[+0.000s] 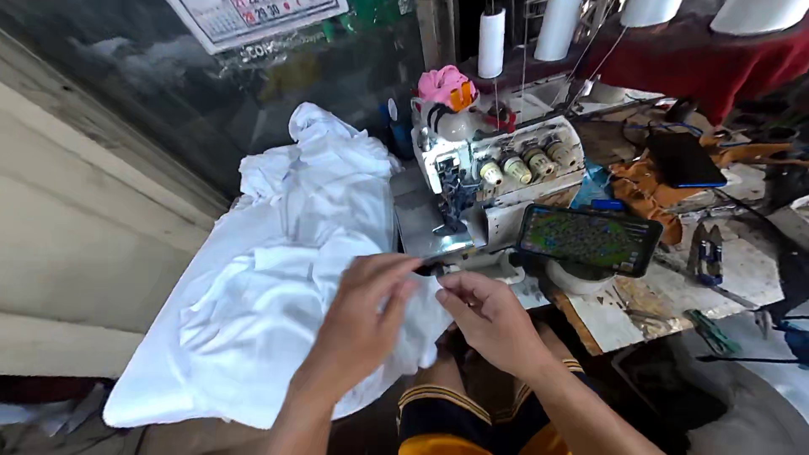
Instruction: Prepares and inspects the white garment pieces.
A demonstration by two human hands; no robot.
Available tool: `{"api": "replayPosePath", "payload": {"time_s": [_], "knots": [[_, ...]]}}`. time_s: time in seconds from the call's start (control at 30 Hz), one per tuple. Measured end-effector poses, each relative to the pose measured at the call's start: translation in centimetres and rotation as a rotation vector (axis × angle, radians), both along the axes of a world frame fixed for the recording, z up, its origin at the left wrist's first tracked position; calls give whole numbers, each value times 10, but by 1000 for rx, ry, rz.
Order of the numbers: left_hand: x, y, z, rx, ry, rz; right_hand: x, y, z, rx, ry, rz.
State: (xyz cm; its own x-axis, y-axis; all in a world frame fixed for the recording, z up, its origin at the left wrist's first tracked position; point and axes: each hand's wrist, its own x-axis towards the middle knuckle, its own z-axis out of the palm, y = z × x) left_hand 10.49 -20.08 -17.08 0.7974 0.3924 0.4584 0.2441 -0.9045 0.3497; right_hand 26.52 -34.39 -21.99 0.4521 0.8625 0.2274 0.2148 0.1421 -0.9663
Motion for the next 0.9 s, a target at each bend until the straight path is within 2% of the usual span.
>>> {"api": "replayPosePath", "payload": {"time_s": [0.1, 0.2, 0.33, 0.43, 0.5, 0.6, 0.73, 0.9], "knots": [[5, -4, -2, -51, -8, -196, -11, -15, 11, 44, -80, 20], [-16, 13, 16, -149, -69, -261, -15, -43, -8, -5, 31, 129], [-43, 24, 29, -273, -129, -303, -12, -66, -84, -463, 104, 181], [-41, 24, 25, -325, -133, -368, -26, -41, -115, -527, -4, 93], [-30, 19, 23, -328, -114, -420, -33, -10, -128, -528, -104, 145], [-18, 12, 24, -345, -75, -478, -31, 10, -150, -473, -85, 204], [-14, 10, 22, -403, -29, -518, -11, -42, -146, -328, 153, 102], [7, -4, 1, -371, 148, -611, 6, -96, -100, -125, 281, 43]]}}
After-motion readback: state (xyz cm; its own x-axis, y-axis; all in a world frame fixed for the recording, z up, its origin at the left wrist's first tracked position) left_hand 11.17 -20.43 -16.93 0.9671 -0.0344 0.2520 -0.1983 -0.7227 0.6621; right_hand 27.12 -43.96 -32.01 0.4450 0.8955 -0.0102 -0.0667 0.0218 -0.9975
